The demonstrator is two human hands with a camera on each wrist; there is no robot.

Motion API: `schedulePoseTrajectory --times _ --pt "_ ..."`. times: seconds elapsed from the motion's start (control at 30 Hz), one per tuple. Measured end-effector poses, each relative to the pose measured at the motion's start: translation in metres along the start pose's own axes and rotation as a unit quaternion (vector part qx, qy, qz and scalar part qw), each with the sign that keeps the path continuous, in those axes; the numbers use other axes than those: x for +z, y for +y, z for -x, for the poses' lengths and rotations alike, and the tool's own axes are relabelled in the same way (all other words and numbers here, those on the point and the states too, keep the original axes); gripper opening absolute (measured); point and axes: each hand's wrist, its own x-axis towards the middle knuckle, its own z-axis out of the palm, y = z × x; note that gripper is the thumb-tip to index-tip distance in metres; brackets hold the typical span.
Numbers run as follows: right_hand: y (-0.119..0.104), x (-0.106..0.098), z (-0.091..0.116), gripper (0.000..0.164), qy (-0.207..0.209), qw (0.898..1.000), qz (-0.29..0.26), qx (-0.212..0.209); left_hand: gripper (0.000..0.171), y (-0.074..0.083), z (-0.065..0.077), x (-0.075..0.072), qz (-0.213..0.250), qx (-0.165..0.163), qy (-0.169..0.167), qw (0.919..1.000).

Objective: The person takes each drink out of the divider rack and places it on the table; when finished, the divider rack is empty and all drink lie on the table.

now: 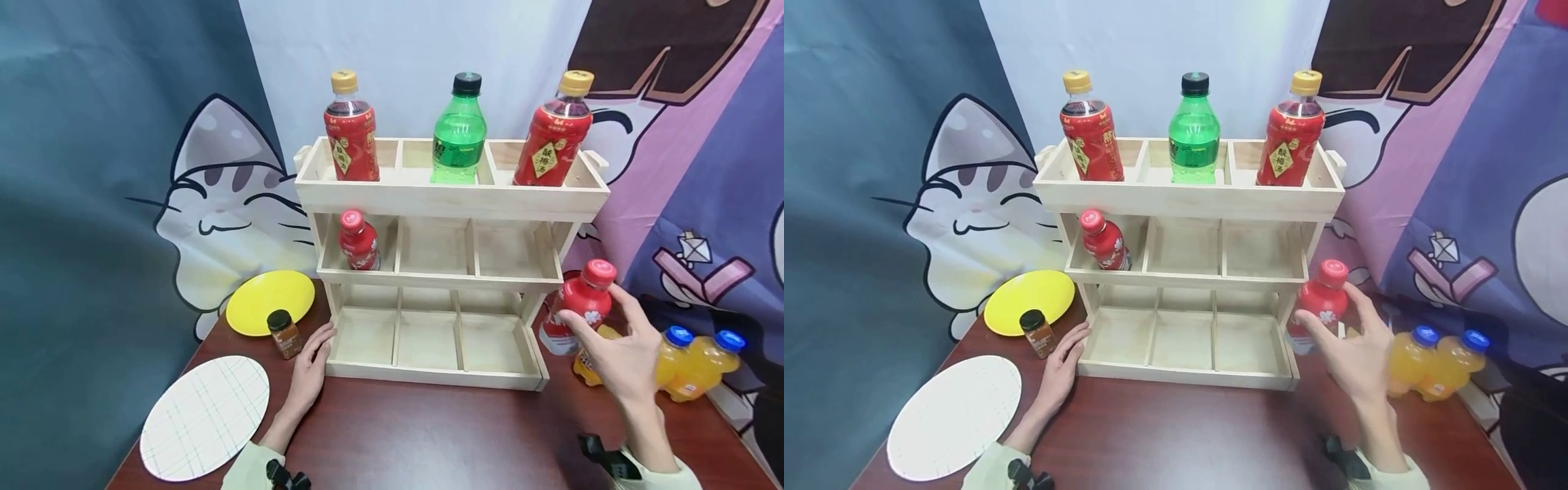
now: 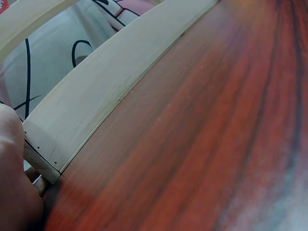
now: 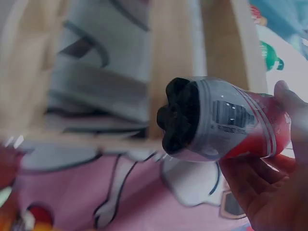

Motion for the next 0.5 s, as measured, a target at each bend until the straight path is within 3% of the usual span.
schedulePoseTrajectory --times 0.1,0.2,0.37,0.5 --pt "0.024 -0.018 0.009 0.073 -0.003 0.998 0.051 0.040 0.030 0.002 -0.002 -0.001 -0.003 0.005 -0.002 1.0000" --pt "0.043 -0.040 0.019 0.071 -0.005 0.990 0.093 0.109 0.030 0.003 -0.004 -0.001 -0.003 0.010 0.001 0.9999" --pt "0.073 -0.075 0.031 0.069 0.002 0.968 0.135 0.214 0.030 0.002 -0.004 -0.001 -0.001 0.011 0.002 0.9999" --pt "0.096 -0.098 0.037 0.073 0.022 0.940 0.195 0.280 0.030 0.001 -0.003 0.000 0.000 0.004 -0.001 1.0000"
